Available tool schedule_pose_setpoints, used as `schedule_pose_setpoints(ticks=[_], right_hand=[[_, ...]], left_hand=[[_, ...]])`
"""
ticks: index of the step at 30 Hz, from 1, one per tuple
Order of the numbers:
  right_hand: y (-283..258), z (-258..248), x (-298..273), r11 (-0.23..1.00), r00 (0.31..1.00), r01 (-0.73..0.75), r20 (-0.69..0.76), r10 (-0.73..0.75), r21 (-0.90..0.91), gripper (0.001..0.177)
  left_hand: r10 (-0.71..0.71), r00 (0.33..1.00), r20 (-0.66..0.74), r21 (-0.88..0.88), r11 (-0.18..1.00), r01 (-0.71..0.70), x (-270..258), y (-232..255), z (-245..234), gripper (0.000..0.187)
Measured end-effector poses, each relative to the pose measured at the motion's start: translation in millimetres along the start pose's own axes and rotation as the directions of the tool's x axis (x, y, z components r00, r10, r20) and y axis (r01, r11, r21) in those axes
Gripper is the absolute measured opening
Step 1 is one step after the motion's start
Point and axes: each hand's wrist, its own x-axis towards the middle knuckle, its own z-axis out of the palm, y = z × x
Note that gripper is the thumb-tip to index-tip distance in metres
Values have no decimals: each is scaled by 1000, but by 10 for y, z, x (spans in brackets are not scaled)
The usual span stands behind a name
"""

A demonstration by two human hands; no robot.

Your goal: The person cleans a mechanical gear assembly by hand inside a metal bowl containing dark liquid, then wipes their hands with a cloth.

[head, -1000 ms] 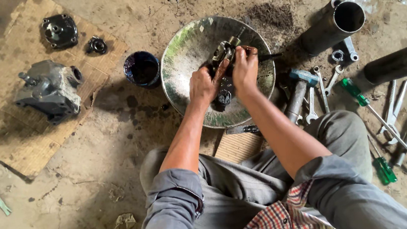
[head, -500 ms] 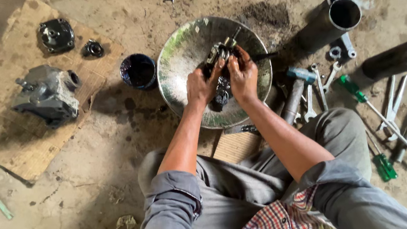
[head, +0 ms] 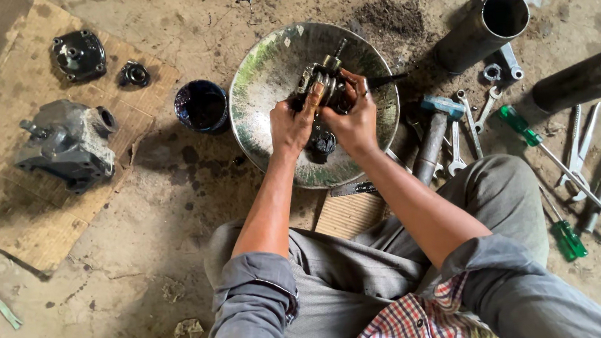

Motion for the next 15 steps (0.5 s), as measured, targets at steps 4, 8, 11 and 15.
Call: schedule_pose_setpoints(ticks=[4,8,11,15], right_hand=[[107,-81,78,824,980,-192,65,186,533,70],[221,-148,143,747,967,-234,73,243,622,63],[435,-166,245,731,981,-175,50,190,660,55],[645,-66,389,809,979,-88,-100,179,581,45]], left_hand=[[-87,996,19,33,996,86,18,-96,-39,41],[149,989,-6,64,987,-149,-5,-160,-17,24],[156,988,-17,279,949,-145,71,-90,20,14],[44,999,26,388,920,-50,-3,3,60,21]])
